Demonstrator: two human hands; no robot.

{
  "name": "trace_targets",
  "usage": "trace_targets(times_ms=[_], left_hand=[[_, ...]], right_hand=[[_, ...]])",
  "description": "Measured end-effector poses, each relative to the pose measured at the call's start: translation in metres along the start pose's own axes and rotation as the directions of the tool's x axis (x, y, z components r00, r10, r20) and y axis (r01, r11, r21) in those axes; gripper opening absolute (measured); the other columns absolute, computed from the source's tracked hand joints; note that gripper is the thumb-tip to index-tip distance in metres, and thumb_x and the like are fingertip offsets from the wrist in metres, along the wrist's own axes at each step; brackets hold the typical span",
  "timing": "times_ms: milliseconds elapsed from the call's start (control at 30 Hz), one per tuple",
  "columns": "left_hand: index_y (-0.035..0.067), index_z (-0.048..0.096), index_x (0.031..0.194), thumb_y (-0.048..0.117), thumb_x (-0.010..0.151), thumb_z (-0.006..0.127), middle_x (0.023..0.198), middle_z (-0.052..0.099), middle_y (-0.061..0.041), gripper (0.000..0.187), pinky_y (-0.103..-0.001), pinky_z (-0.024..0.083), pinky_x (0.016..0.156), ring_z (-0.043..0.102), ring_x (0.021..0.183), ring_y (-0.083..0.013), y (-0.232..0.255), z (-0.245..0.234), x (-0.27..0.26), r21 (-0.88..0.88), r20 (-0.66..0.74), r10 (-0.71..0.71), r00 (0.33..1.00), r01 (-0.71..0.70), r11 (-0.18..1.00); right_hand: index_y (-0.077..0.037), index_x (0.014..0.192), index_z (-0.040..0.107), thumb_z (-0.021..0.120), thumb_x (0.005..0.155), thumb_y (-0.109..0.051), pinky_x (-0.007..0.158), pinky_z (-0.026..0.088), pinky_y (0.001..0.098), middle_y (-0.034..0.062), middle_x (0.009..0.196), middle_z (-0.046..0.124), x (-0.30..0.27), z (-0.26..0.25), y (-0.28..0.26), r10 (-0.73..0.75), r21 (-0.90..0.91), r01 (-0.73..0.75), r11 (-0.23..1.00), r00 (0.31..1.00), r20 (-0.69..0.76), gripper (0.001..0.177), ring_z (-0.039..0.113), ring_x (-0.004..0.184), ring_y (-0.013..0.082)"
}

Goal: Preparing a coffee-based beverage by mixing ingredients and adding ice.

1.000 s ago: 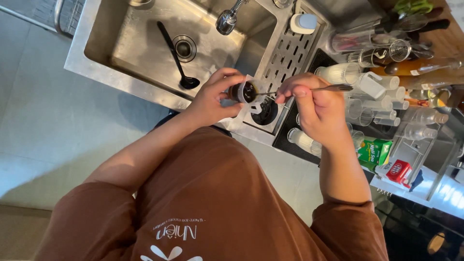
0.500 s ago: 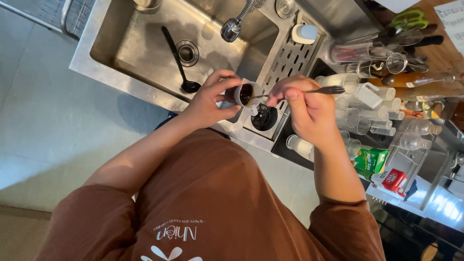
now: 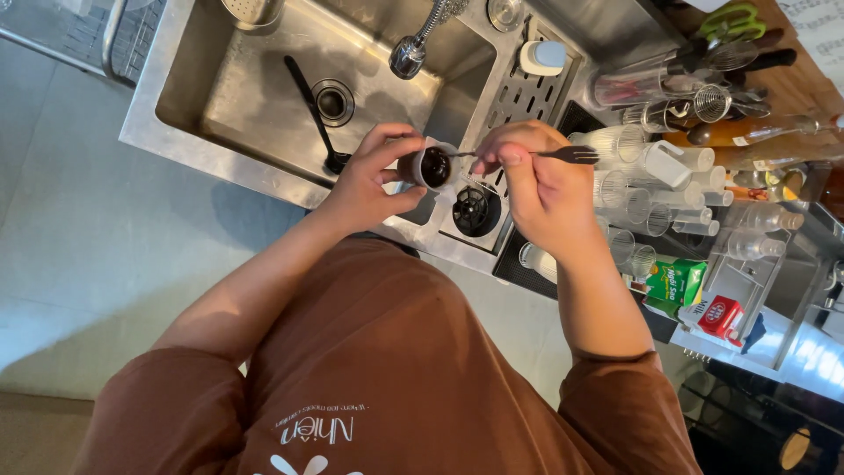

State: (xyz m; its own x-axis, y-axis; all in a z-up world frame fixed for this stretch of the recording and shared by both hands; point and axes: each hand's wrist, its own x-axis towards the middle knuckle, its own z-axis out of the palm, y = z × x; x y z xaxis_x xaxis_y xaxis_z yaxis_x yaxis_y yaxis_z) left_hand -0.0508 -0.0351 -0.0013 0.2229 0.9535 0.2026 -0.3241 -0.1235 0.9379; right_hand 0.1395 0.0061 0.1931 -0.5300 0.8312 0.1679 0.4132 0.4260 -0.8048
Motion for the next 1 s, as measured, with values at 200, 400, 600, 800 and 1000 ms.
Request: trace_targets(times_ms=[200,400,600,800,1000], left_hand=[[0.007,0.058,0.139,-0.01,0.083,0.078,0.146,0.039,-0.006,0.063,-0.036,0.06,0.105,0.055,0.137,-0.022,-0.006,-0.007,0.003,-0.039,0.085,-0.047,0.995,0.051,0.998],[0.009,0.054,0.146,-0.01,0.083,0.075,0.148,0.042,-0.004,0.069,-0.035,0.056,0.107,0.057,0.137,-0.0208,-0.013,-0.032,0.018,-0.218,0.297,-0.102,0.95,0.171,0.961],[0.003,0.06,0.144,-0.012,0.084,0.074,0.141,0.049,-0.004,0.064,-0.034,0.055,0.103,0.056,0.126,-0.0185,0.01,-0.046,0.031,-0.097,0.377,-0.181,0.908,0.233,0.968],[0.003,0.058,0.142,-0.013,0.081,0.07,0.145,0.045,-0.003,0.065,-0.034,0.055,0.107,0.057,0.132,-0.0182,0.014,-0.048,0.032,-0.158,0.411,-0.169,0.896,0.252,0.955],[0.003,0.056,0.145,-0.016,0.082,0.071,0.146,0.046,-0.005,0.068,-0.037,0.054,0.113,0.056,0.136,-0.02,0.003,-0.045,0.023,-0.251,0.359,-0.09,0.929,0.189,0.949]], right_hand=[[0.002,0.1,0.061,0.049,0.116,-0.005,0.078,0.057,0.0297,0.0098,0.096,0.069,0.002,0.001,0.0,0.01,-0.005,-0.01,1.0,1.0,-0.023,0.022,0.068,0.084,0.0186],[0.002,0.101,0.061,0.047,0.116,-0.006,0.077,0.058,0.0296,0.0103,0.095,0.066,0.01,0.002,-0.001,0.058,0.065,-0.054,0.996,0.996,-0.062,0.022,0.069,0.083,0.0168],[0.004,0.097,0.062,0.05,0.117,-0.009,0.073,0.059,0.0288,0.0095,0.094,0.068,0.021,0.0,-0.007,0.003,-0.077,-0.009,0.997,0.998,-0.068,0.027,0.072,0.079,0.0163],[0.003,0.093,0.065,0.054,0.118,-0.01,0.064,0.054,0.0275,0.007,0.085,0.068,0.023,0.003,-0.013,-0.013,-0.151,0.006,0.988,0.999,-0.044,0.03,0.071,0.071,0.016],[0.004,0.099,0.064,0.059,0.114,-0.007,0.066,0.057,0.0286,0.0095,0.093,0.069,0.022,0.005,-0.011,-0.076,-0.193,0.065,0.979,0.996,-0.05,0.02,0.076,0.078,0.0171]])
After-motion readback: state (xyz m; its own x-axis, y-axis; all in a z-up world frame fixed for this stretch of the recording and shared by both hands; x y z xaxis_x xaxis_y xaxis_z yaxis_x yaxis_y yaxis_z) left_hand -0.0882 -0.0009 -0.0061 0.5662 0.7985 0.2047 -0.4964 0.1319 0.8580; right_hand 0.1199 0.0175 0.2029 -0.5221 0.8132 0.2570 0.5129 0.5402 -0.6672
